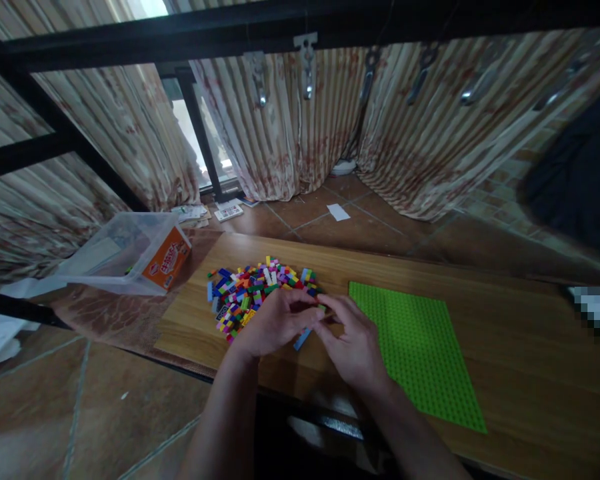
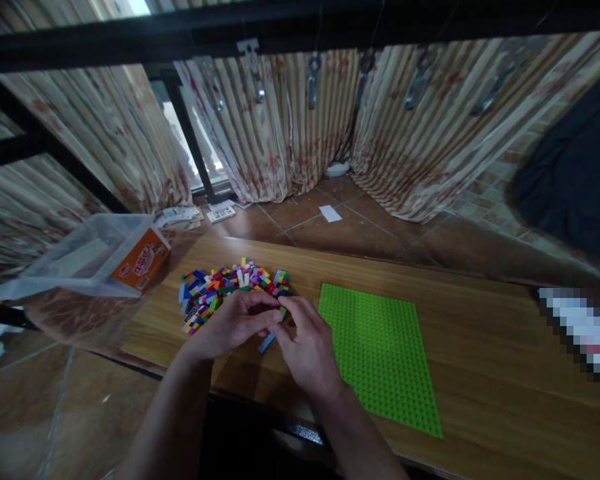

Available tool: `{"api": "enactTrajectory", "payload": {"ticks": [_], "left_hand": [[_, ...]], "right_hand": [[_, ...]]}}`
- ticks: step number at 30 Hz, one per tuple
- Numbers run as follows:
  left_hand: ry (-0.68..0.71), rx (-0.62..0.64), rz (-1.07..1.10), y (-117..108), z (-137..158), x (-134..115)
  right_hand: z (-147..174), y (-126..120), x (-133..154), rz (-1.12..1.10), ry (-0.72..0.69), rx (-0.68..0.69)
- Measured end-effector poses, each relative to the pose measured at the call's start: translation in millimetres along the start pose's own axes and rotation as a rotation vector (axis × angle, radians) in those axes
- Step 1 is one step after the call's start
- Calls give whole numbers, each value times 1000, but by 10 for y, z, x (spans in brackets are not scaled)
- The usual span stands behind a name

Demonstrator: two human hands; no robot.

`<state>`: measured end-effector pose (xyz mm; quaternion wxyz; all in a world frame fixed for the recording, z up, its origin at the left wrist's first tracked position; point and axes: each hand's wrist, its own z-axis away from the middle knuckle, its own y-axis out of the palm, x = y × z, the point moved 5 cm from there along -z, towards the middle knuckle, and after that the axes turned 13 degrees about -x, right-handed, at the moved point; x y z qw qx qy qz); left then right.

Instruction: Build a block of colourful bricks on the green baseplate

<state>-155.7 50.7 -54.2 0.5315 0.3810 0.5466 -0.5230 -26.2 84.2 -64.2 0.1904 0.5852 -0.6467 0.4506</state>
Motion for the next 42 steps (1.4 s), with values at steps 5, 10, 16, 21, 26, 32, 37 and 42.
{"api": "enactTrajectory", "payload": {"ticks": [5, 10, 16, 21, 26, 32, 37, 42], "left_hand": [[-110, -4, 106, -23, 5, 71], [-143, -34, 223, -138, 44, 53], [0, -58, -133, -248, 100, 83], [101, -94, -534, -240, 115, 119], [152, -107, -614, -218, 105, 138], [161, -147, -609, -249, 101, 181], [158, -184, -585, -293, 114, 129], [153, -207, -420, -430, 146, 49]], "right_hand": [[-19, -17, 22, -107, 26, -15], [-48, -57, -51, -207, 102, -7], [-8, 15, -330, 183, 167, 152], [37, 148, -332, 162, 170, 209], [29, 151, -312, 59, 176, 180], [-44, 23, -343, 122, 92, 98], [-364, 102, -432, 234, 78, 21], [-742, 475, -565, 373, 5, 150]]}}
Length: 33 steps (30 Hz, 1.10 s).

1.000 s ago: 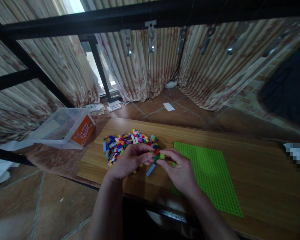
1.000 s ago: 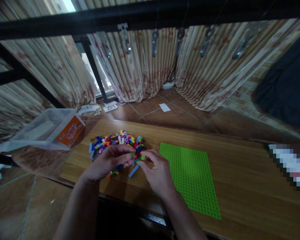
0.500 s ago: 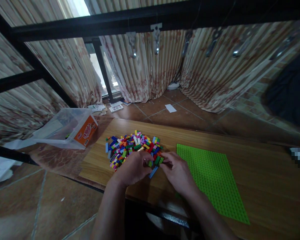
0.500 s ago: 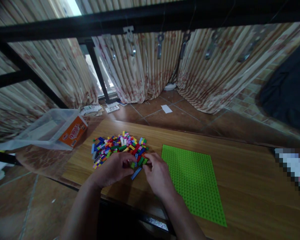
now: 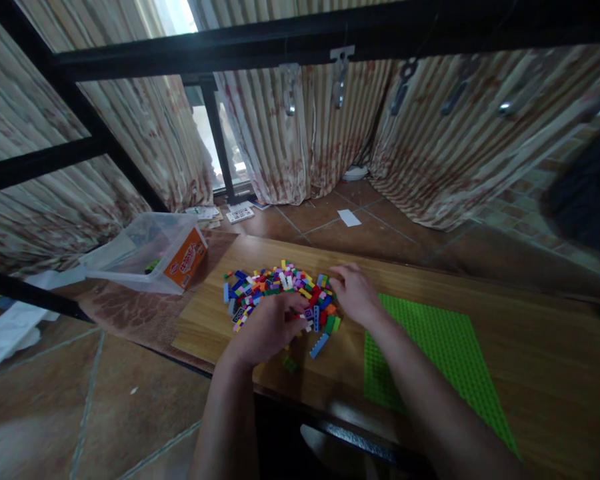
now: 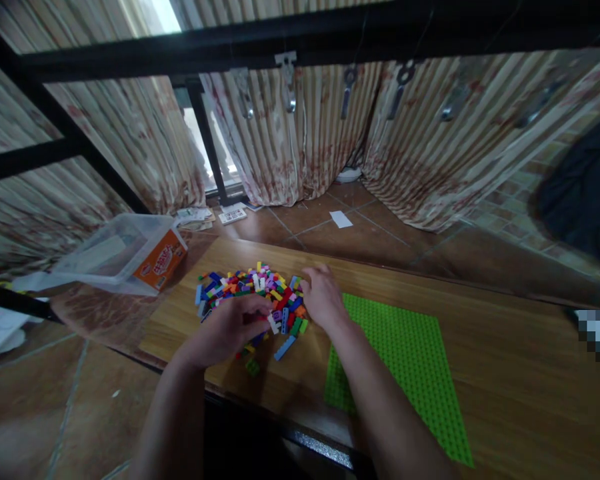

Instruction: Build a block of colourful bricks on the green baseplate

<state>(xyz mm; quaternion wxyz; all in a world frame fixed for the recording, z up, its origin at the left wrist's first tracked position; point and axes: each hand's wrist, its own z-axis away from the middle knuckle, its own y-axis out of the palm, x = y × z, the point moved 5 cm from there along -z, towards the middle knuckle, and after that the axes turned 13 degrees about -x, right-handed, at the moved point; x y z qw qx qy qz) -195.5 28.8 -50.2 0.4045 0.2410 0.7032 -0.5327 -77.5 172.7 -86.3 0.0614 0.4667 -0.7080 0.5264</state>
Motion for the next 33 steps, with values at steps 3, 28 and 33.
{"api": "enactTrajectory", "payload": {"ticks": [3, 28, 33], "left_hand": [[-44, -99, 94, -130, 14, 82], [-23, -225, 50, -94, -78, 162], [-24, -267, 120, -15, -120, 65]], "right_hand": [[-103, 181, -21, 42, -63, 135], [41, 70, -218, -670, 323, 60], [8, -241, 112, -794, 308, 66]]}}
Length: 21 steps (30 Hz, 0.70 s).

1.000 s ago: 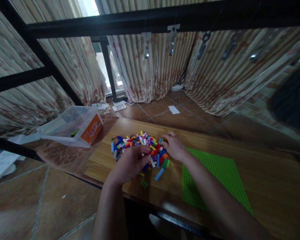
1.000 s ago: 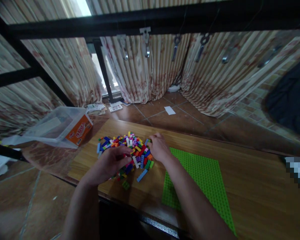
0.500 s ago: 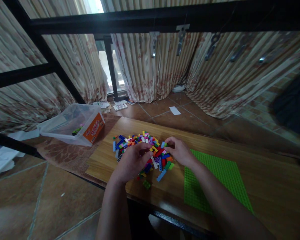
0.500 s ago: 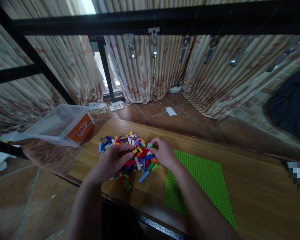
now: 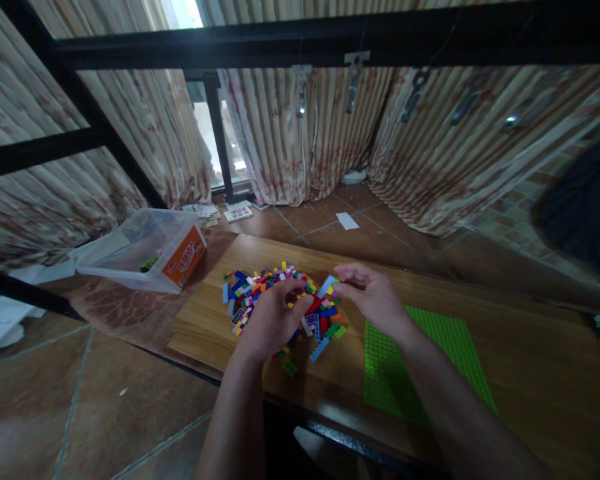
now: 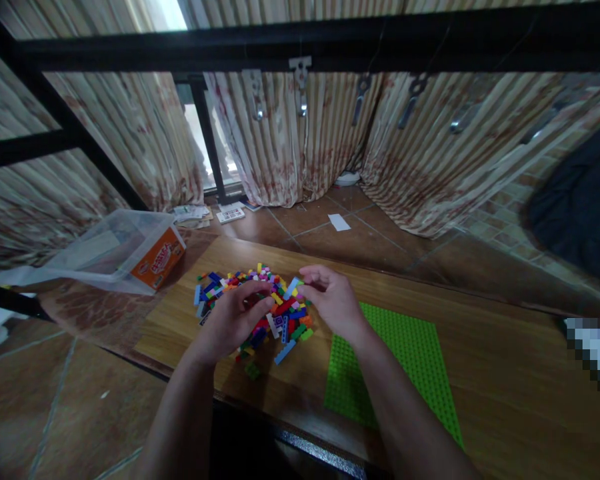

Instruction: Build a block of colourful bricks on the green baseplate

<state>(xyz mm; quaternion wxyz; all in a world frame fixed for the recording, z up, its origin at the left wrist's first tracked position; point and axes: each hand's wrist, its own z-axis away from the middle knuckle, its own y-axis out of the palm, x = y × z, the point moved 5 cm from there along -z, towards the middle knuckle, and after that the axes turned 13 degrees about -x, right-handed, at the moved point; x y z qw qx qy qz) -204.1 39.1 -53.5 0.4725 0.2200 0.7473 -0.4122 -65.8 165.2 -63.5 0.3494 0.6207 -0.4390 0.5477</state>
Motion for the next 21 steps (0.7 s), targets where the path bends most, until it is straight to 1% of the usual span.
{"api": "enactTrajectory", "payload": {"ticks": [1, 3, 5, 7, 9, 10, 12, 14, 16, 21], "left_hand": [[-3, 8, 56, 23, 5, -23], [-8, 73, 173, 77, 25, -68], [-29, 150, 263, 109, 49, -97], [-74, 190, 324, 107, 64, -101], [-142, 185, 378, 86, 69, -84], [-183, 180, 399, 81, 73, -70], [-264, 175, 430, 87, 86, -43], [-335, 187, 440, 117, 107, -22], [-375, 201, 436, 150, 124, -12], [-405, 204, 423, 173, 128, 5]], "right_hand": [[44, 32, 77, -14, 15, 31], [154, 114, 183, -41, 68, 101], [277, 175, 221, -76, 134, 116], [399, 185, 197, -123, 218, 38], [527, 177, 135, -173, 320, -54], [588, 183, 102, -196, 371, -79], [687, 220, 52, -235, 447, -86], [734, 267, 25, -262, 472, -87], [733, 308, 9, -276, 456, -98], [687, 366, -43, -283, 403, -92]]}}
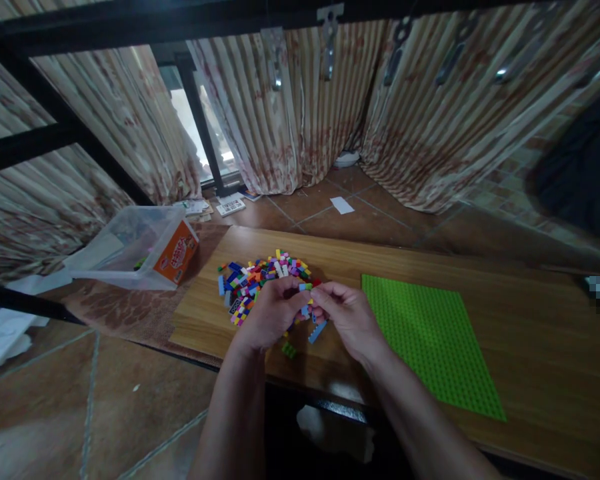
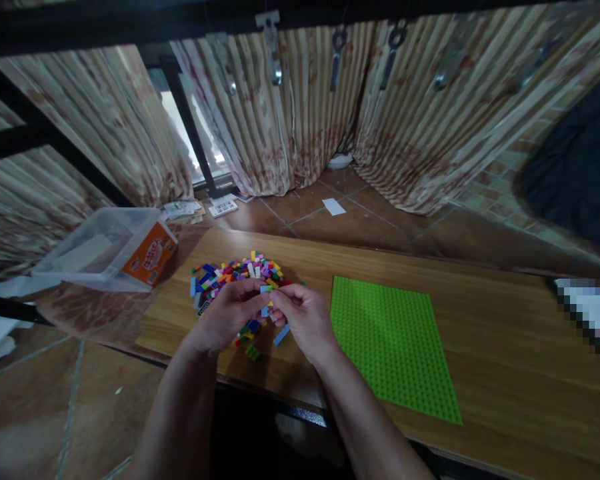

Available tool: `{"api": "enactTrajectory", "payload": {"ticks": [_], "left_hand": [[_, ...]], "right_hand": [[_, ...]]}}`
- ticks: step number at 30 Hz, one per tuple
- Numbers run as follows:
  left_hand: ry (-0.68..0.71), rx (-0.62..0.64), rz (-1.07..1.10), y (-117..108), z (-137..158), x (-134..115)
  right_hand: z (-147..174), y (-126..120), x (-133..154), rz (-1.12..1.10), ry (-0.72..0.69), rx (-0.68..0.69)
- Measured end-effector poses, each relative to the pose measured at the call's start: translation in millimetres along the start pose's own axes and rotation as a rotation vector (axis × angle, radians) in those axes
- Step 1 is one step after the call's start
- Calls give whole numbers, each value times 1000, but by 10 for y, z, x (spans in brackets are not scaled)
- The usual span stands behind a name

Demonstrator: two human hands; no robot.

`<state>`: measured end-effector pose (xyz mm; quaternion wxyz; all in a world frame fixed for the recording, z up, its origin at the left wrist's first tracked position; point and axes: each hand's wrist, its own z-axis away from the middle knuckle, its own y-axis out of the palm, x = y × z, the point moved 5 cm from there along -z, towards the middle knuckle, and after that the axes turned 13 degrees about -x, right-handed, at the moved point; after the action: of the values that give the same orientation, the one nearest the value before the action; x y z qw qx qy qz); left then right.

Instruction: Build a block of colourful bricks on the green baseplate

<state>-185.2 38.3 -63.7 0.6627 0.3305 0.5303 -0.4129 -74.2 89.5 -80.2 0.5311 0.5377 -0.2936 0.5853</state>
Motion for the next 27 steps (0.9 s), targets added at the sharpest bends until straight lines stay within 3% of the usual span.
{"api": "enactTrajectory", "payload": {"ticks": [10, 20, 23, 27], "left_hand": [[-34, 47, 31, -56, 42, -22], [42, 92, -33, -69, 74, -67], [69, 72, -127, -86, 51, -27], [159, -12, -369, -143, 7, 11]], "right_hand": [[-2, 13, -109, -84, 75, 37], [36, 46, -121, -161, 172, 56], [-17, -29, -99, 17, 29, -31], [-43, -106, 5, 520, -366, -126]]}}
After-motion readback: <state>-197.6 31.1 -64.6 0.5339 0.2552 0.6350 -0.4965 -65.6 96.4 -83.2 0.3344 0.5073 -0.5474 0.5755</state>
